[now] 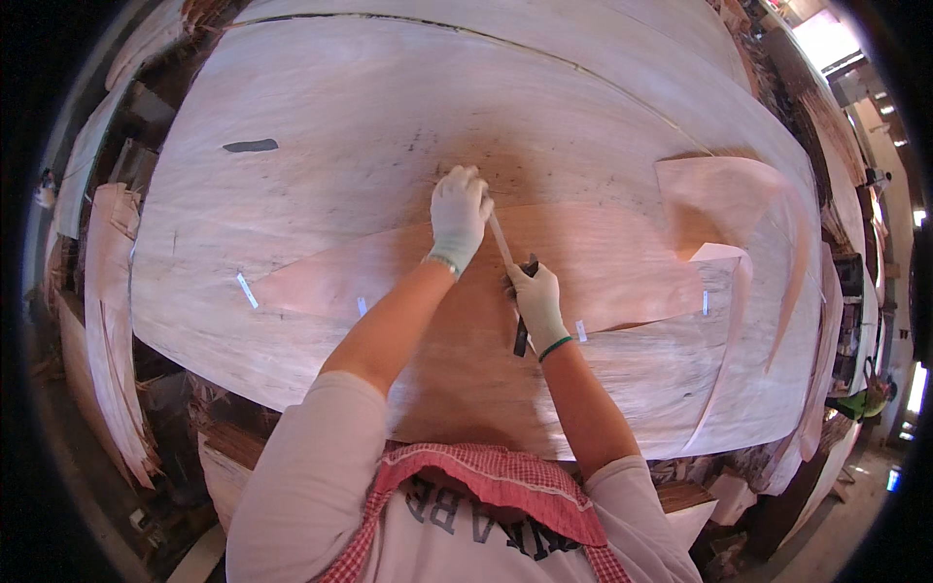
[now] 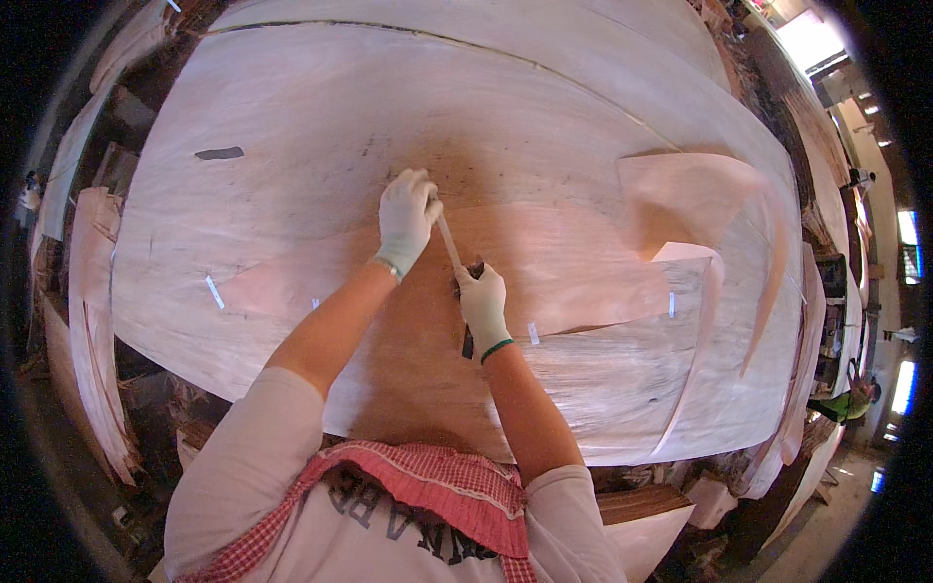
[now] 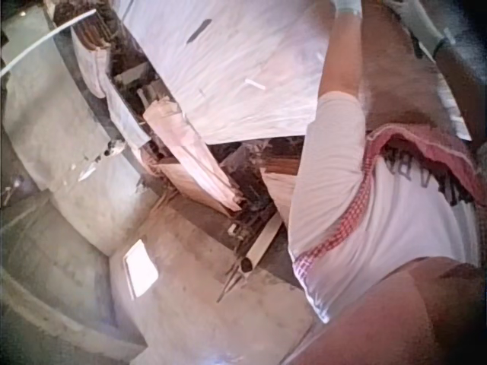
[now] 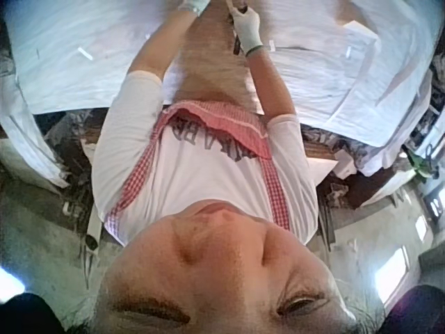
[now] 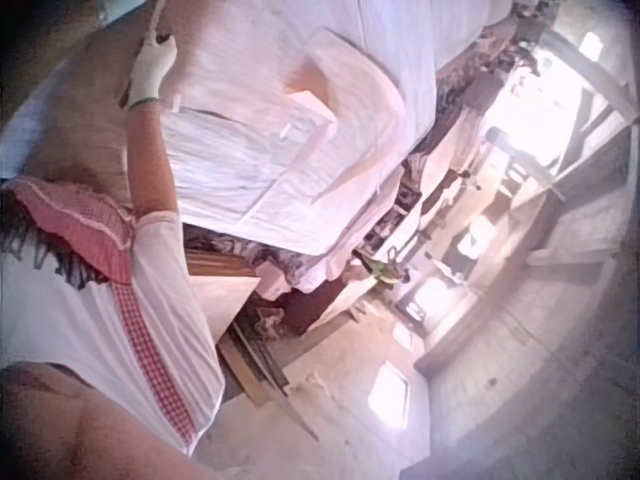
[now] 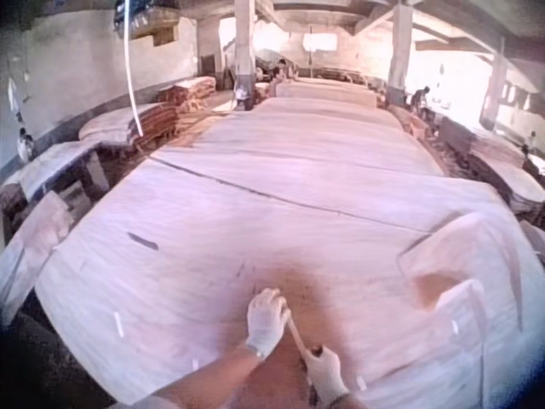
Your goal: The person applies adhesive tape to join wood veneer sheets together, using a knife to trim excess tape and wood strips. They handle veneer sheets, move them into position on a workbench, and use a long wooden pole to push materials.
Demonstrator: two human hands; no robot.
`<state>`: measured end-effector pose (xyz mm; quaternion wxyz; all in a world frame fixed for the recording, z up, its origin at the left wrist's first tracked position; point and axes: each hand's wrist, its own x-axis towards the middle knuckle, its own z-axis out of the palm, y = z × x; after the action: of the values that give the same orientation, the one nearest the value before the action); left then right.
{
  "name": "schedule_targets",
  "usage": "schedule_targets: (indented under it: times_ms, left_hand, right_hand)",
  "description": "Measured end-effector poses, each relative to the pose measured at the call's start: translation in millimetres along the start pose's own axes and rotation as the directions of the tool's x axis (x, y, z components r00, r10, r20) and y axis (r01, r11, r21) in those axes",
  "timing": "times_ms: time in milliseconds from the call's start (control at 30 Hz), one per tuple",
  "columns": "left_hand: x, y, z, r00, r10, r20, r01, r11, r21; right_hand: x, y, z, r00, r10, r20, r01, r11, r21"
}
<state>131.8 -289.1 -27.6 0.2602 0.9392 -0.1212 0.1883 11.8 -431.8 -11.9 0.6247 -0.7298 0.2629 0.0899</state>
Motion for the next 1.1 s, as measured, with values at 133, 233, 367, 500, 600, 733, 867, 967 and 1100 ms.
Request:
schedule_targets:
  times_ms: [133, 233, 367, 500, 600, 733, 867, 967, 1100]
  left_hand:
    - [-20.4, -1.3, -7.4, 0.97, 0.033, 0.24, -0.051, 0.996, 0.07]
    - [-1.7, 19.3, -15.9, 0.94, -0.085, 0.329, 0.026, 0.983, 0.18]
    - [23.3, 69.0, 8.7, 0.891, 0.322, 0.32, -0.301, 0.947, -0.114]
    - [31.1, 99.3, 60.2, 0.715, 0.589, 0.376, -0.57, 0.803, -0.175]
    - [25.2, 104.3, 65.5, 0.691, 0.589, 0.418, -0.62, 0.781, -0.075]
    - [47.8, 140.2, 66.2, 0.737, 0.49, 0.466, -0.591, 0.801, 0.094]
    - [78.3, 141.8, 73.8, 0.85, 0.425, 0.311, -0.458, 0.888, 0.039]
    - [76.0, 125.0, 60.6, 0.839, 0.488, 0.241, -0.466, 0.873, -0.144]
    - [36.2, 104.3, 57.3, 0.717, 0.624, 0.311, -0.601, 0.779, -0.176]
  right_hand:
    - [32.6, -7.1, -31.7, 0.881, -0.472, 0.026, 0.357, 0.629, -0.69]
    - [66.8, -37.0, -92.6, 0.969, -0.247, -0.031, 0.189, 0.812, -0.551]
    - [75.3, -36.1, -123.1, 0.997, 0.009, -0.082, -0.015, 0.997, -0.076]
    - [90.5, -23.8, -119.6, 0.982, -0.093, -0.166, 0.088, 0.995, -0.039]
    - [111.3, -40.9, -152.1, 0.952, -0.301, 0.051, 0.272, 0.761, -0.589]
    - [133.3, -58.6, -177.4, 0.986, -0.161, 0.05, 0.159, 0.78, -0.605]
    - [114.9, -68.5, -183.4, 0.986, 0.021, 0.166, 0.007, 0.986, -0.165]
    - [88.9, -56.1, -175.4, 0.986, 0.071, 0.153, -0.076, 0.997, 0.03]
    - [86.7, -38.3, -152.6, 0.996, -0.007, 0.087, 0.011, 0.999, -0.048]
